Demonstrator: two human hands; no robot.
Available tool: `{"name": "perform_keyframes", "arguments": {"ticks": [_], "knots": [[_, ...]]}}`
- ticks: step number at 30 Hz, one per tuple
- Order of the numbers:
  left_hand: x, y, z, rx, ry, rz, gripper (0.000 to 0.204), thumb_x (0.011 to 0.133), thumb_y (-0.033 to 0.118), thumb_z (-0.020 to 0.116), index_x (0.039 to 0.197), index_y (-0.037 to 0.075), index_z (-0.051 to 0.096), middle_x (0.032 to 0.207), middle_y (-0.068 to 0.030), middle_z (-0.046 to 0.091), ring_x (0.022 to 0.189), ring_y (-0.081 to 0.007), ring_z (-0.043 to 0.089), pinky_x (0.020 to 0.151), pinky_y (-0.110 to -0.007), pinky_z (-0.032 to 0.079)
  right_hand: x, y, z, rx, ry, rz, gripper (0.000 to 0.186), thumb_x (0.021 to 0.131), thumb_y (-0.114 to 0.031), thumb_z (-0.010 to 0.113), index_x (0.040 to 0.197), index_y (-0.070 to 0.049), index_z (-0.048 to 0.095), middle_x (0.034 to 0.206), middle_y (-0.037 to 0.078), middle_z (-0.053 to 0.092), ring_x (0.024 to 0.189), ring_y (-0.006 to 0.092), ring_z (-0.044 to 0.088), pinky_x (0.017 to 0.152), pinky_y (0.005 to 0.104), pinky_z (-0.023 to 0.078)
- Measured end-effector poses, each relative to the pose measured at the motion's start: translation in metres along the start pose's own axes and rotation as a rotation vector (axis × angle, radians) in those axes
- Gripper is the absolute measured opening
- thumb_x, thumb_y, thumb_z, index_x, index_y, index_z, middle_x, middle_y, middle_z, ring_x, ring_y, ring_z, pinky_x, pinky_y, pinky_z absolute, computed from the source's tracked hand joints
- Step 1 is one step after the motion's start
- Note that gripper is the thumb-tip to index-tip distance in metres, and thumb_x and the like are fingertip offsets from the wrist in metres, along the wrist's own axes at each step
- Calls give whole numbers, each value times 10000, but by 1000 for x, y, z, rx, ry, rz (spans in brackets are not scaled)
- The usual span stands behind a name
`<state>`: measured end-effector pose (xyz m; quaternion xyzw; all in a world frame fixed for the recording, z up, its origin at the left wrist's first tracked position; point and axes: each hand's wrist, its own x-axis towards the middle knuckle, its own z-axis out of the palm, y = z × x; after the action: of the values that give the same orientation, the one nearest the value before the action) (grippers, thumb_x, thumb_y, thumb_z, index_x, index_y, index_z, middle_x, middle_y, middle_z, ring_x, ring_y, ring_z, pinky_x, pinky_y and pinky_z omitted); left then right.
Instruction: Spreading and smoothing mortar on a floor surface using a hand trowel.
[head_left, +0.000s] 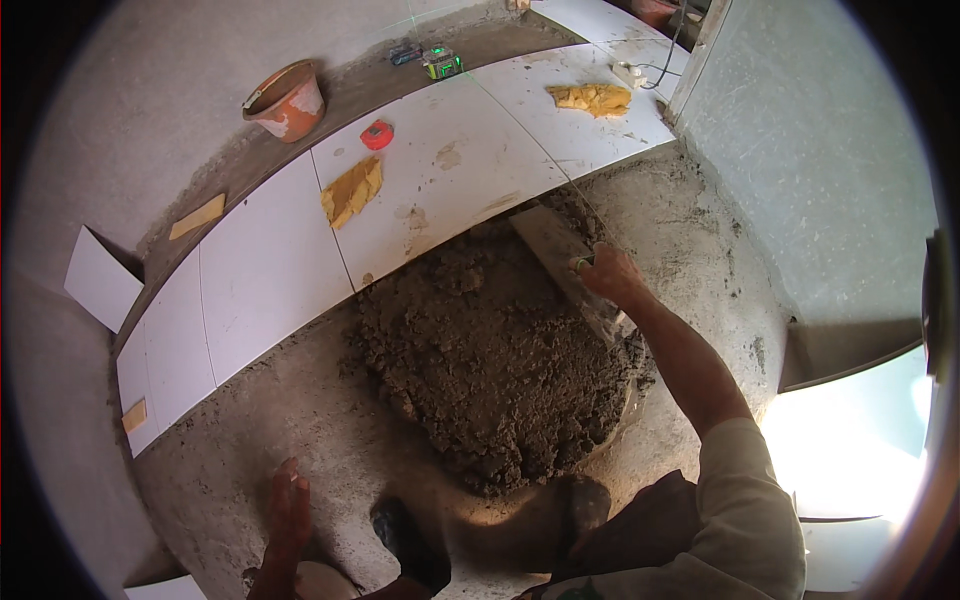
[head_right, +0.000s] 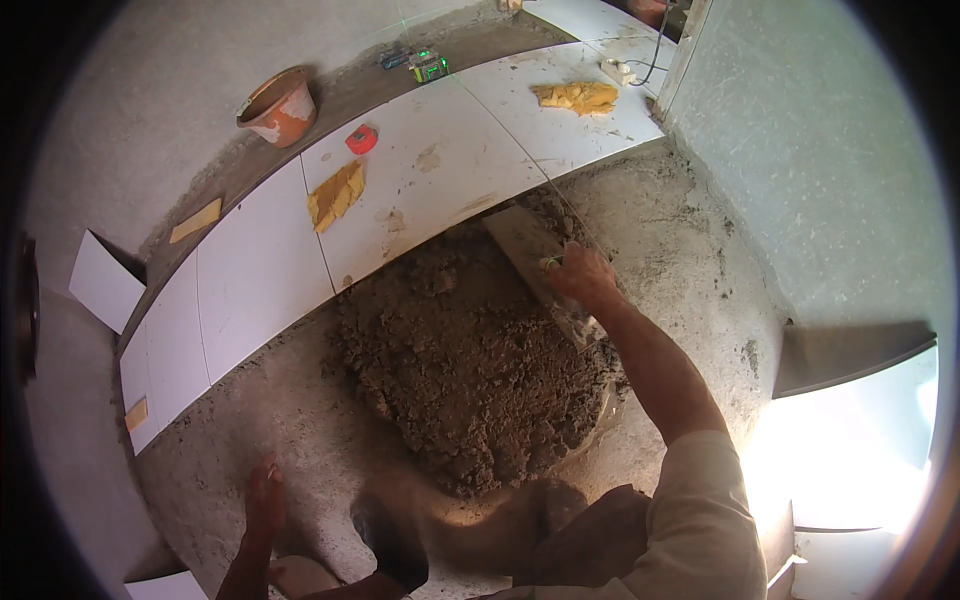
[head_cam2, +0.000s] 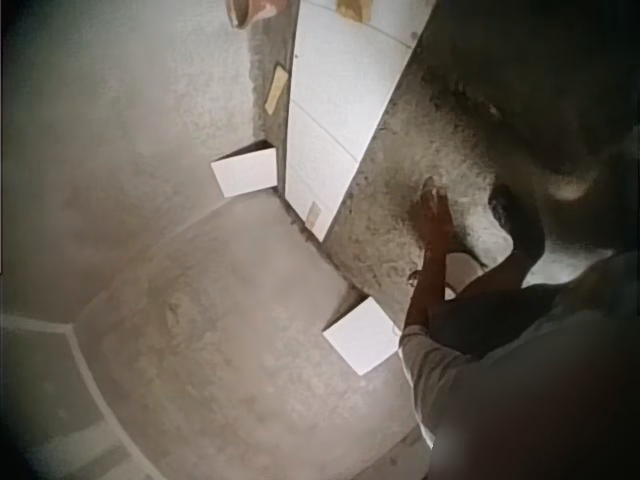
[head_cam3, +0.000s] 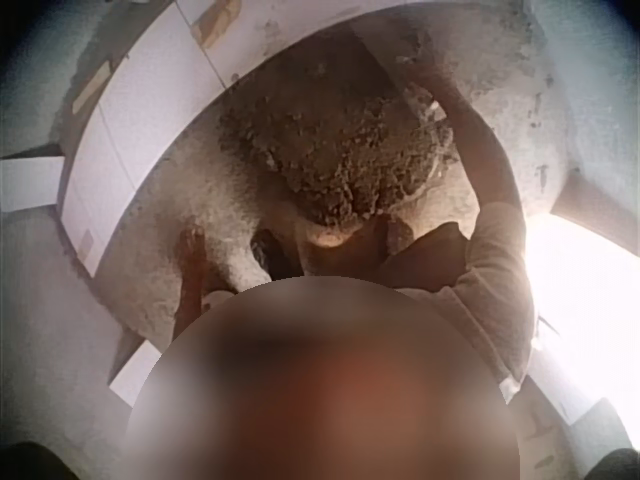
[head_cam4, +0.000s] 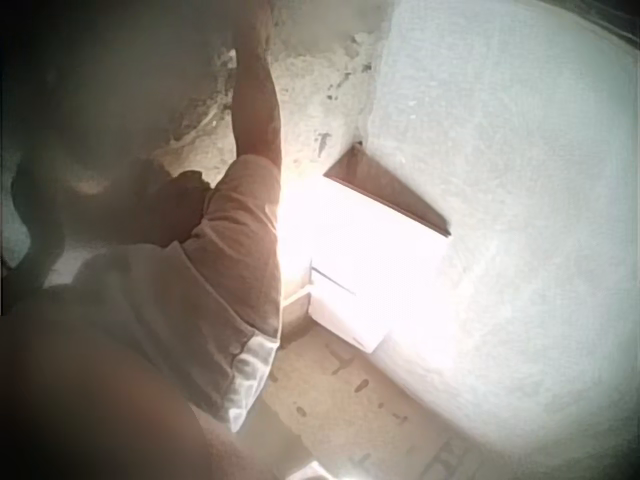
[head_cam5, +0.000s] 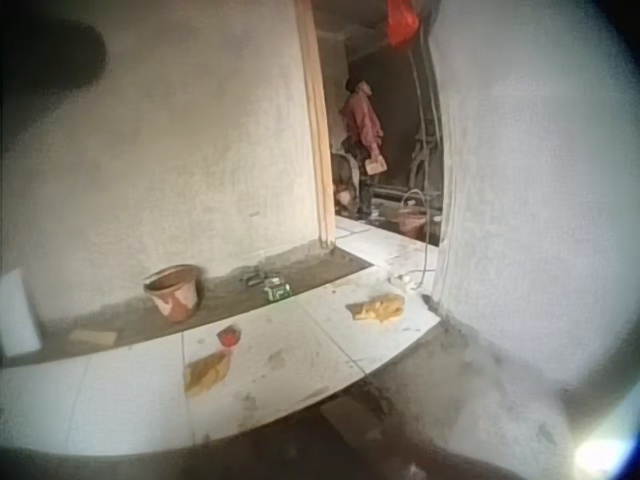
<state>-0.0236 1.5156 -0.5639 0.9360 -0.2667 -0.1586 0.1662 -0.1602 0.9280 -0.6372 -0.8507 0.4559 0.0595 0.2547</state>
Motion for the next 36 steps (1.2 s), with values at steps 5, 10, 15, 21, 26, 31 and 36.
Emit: {"name": "perform_keyframes", "arguments": {"ticks": [5, 10, 15, 21, 26, 31, 36], "knots": [[5, 7, 2, -28, 7, 28, 468, 1007, 339, 405, 1307, -11, 485, 1245, -234, 538, 1138, -354, 539, 997, -424, 404, 24, 18, -8, 13, 37, 73, 561, 862, -473, 629, 1098, 34, 591, 1075, 285, 628, 1045, 401, 607, 887, 489, 458], [8, 5, 4, -37, 20, 25, 453, 1004, 323, 414, 1301, -12, 486, 1240, -236, 542, 1126, -358, 547, 986, -429, 416, 8, 24, -6, 22, 62, 42, 559, 856, -487, 631, 1053, 36, 608, 1019, 273, 645, 1003, 404, 622, 849, 480, 474], [7, -2, 4, -9, -12, 65, 450, 1002, 316, 419, 1304, -12, 482, 1254, -241, 530, 1142, -360, 540, 995, -434, 414, 5, 46, -16, 157, 196, 70, 561, 857, -498, 616, 1007, 43, 629, 933, 263, 663, 939, 400, 645, 816, 477, 478], [11, 8, 6, -37, -37, 23, 472, 1004, 339, 416, 1310, -14, 478, 1270, -239, 521, 1158, -360, 533, 1017, -427, 398, 21, 16, 0, -12, 80, 110, 549, 898, -463, 593, 1126, 35, 597, 1124, 264, 627, 1106, 373, 595, 920, 461, 465], [21, 26, 6, -94, -34, 13, 501, 992, 354, 422, 1293, -43, 479, 1292, -269, 506, 1191, -394, 503, 1018, -438, 392, 24, 6, 2, 12, 22, 120, 533, 911, -448, 586, 1162, 22, 578, 1179, 256, 604, 1155, 369, 564, 955, 470, 447], [14, 19, 5, -82, -59, 49, 489, 992, 336, 428, 1291, -48, 476, 1292, -267, 508, 1193, -393, 507, 1023, -436, 389, -16, 5, 4, -38, -11, 41, 503, 907, -443, 596, 1105, 19, 587, 1095, 257, 632, 1082, 390, 598, 902, 481, 461], [13, 19, 6, -81, -82, 10, 466, 993, 316, 432, 1284, -46, 476, 1303, -263, 501, 1208, -390, 498, 1029, -436, 385, -44, -32, 1, 177, -319, -120, 622, 893, -508, 579, 1078, 86, 556, 961, 246, 650, 937, 335, 651, 851, 440, 512]]}}
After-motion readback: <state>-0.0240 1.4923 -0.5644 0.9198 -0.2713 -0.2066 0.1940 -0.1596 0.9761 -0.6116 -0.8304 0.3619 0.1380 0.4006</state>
